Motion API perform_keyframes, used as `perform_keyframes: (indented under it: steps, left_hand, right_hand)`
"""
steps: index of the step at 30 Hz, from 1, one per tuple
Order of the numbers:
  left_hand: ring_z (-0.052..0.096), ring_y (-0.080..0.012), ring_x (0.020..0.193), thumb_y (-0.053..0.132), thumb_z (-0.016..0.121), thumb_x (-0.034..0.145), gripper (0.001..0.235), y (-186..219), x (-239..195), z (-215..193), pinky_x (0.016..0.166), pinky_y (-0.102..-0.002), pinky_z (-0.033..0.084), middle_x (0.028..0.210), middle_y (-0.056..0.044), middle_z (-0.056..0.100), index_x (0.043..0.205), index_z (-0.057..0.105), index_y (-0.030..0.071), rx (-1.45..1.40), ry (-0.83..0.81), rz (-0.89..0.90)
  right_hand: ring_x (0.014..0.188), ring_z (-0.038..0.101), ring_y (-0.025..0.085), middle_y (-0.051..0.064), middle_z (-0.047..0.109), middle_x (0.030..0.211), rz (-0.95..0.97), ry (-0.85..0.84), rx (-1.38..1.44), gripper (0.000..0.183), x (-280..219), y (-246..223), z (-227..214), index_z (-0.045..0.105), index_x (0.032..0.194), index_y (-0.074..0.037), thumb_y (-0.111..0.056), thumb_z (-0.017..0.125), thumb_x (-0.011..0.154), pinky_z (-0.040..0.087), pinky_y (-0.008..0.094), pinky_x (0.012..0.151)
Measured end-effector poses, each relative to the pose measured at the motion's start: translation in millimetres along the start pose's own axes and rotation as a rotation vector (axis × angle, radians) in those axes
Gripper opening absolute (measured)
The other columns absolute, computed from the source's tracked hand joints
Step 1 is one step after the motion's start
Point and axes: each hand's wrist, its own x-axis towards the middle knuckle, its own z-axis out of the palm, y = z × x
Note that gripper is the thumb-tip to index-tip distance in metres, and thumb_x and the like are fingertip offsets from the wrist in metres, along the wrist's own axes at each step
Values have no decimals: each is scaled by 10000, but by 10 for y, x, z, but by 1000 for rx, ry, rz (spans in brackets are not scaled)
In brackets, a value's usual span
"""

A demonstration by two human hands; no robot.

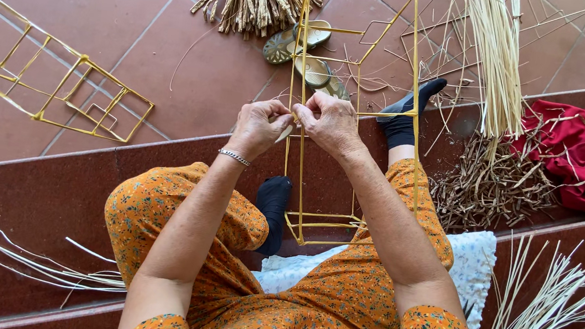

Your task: The person sits on the floor and wraps thin bamboo strips around a rectangular bamboo frame using tape. They secure the strips at multiple points, cut excess tape with scissors, and continue wrapping additional strips to reinforce the structure.

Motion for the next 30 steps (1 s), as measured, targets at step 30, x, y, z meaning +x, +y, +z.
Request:
perform_keyframes:
  steps: [30]
  left_hand:
    - [639,-60,743,171,582,1057,268,269,190,500,676,-229,565,851,-3,701,1188,713,-23,-519,-508,30]
  right_hand:
    - [698,558,58,-24,647,757,297,13,1022,179,-452,1633,-385,675,856,-90,-201,742,980,456,215,683]
